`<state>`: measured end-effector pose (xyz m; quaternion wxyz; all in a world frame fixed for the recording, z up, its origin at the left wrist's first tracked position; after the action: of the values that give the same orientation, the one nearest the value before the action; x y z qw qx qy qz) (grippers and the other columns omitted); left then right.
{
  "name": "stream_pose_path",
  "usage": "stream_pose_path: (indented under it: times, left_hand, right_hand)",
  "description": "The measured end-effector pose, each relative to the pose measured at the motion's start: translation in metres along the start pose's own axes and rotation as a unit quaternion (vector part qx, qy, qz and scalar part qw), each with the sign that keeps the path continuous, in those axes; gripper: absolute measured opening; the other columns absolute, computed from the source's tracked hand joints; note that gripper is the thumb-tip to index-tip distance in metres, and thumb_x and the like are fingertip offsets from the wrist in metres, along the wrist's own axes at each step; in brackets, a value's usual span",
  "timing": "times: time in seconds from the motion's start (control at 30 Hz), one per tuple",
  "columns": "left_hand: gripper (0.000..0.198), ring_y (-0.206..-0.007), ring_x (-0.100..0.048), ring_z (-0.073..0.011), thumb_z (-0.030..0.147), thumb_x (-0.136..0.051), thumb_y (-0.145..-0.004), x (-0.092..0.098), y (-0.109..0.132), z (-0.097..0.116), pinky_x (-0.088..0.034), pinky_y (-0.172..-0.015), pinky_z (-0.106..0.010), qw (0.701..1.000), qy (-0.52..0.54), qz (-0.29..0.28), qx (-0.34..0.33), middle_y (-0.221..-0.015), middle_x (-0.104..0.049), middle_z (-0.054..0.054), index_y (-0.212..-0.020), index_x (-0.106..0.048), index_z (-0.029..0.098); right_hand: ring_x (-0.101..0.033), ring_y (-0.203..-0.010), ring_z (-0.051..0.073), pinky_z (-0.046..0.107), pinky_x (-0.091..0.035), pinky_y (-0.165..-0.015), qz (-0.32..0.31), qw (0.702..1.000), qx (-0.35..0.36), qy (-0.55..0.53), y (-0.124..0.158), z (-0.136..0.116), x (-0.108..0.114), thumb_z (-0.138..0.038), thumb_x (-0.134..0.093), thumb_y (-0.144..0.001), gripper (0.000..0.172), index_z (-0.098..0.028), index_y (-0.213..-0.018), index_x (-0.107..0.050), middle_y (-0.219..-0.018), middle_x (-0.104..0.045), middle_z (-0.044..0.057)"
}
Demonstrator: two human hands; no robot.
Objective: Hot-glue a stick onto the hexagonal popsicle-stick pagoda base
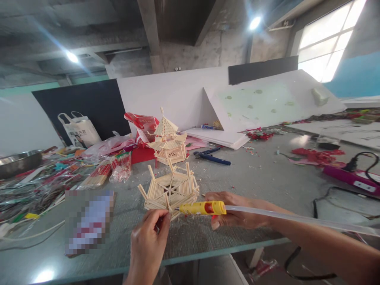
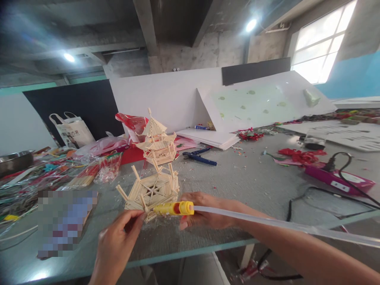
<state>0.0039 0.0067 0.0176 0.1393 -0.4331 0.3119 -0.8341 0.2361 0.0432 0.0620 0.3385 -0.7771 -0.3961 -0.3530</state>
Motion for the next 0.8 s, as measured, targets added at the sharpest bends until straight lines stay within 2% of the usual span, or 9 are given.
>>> stream_pose_path:
  times: [0.2,0.37,0.63,0.7,0.8]
  left_hand:
    - [0.02,-0.056,-0.061,-0.0097,0.034,-0.049,-0.083,-0.001,0.001,-0.002,-0.046,-0.056,-0.018,1.0,-0.002,-0.009,0.012,-0.068,-0.067,0.003,-0.074,-0.062,0.023]
    - [0.02,-0.057,-0.061,-0.0101,0.035,-0.048,-0.083,-0.001,0.0,0.0,-0.046,-0.057,-0.019,1.0,-0.01,-0.018,0.023,-0.068,-0.067,0.003,-0.074,-0.062,0.024]
    - [0.019,-0.056,-0.061,-0.0102,0.035,-0.049,-0.082,-0.001,0.0,0.001,-0.045,-0.056,-0.02,0.998,-0.016,-0.035,0.039,-0.065,-0.066,0.004,-0.072,-0.061,0.024]
    - [0.019,-0.056,-0.061,-0.0103,0.034,-0.049,-0.082,0.0,0.0,0.001,-0.046,-0.057,-0.02,0.999,-0.012,-0.031,0.036,-0.066,-0.066,0.004,-0.072,-0.061,0.023]
    - [0.018,-0.055,-0.061,-0.0101,0.034,-0.05,-0.081,0.001,0.0,0.002,-0.046,-0.057,-0.019,0.999,0.001,-0.026,0.034,-0.066,-0.067,0.003,-0.073,-0.062,0.023]
  right_hand:
    - [-0.036,-0.063,0.01,0.022,-0.031,-0.059,0.003,1.0,-0.029,-0.011,0.012,-0.005,0.005,-0.037,-0.051,-0.085,0.022,-0.018,-0.079,-0.042,-0.075,-0.041,-0.001]
    - [-0.037,-0.065,0.011,0.024,-0.032,-0.06,0.009,0.996,-0.091,-0.017,0.033,-0.01,0.011,-0.04,-0.049,-0.086,0.025,-0.019,-0.078,-0.039,-0.077,-0.041,-0.001]
    - [-0.038,-0.062,0.013,0.026,-0.032,-0.055,0.081,0.977,-0.192,-0.052,0.076,-0.005,0.023,-0.054,-0.047,-0.083,0.032,-0.022,-0.079,-0.043,-0.076,-0.042,0.0]
    - [-0.039,-0.061,0.014,0.026,-0.032,-0.054,0.098,0.973,-0.208,-0.028,0.084,-0.002,0.028,-0.056,-0.043,-0.083,0.035,-0.022,-0.08,-0.044,-0.075,-0.042,0.001]
    - [-0.043,-0.061,0.015,0.028,-0.033,-0.056,0.128,0.962,-0.233,0.069,0.097,0.012,0.038,-0.056,-0.042,-0.084,0.035,-0.022,-0.083,-0.045,-0.076,-0.045,0.003]
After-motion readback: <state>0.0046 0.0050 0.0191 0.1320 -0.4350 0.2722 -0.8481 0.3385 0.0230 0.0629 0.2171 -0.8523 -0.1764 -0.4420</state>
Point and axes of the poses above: each hand's wrist, its own y-axis away from the middle knuckle, its own x-axis out of the back of the hand, z = x × y, the point moved 2 cm from there along -y, towards the middle knuckle
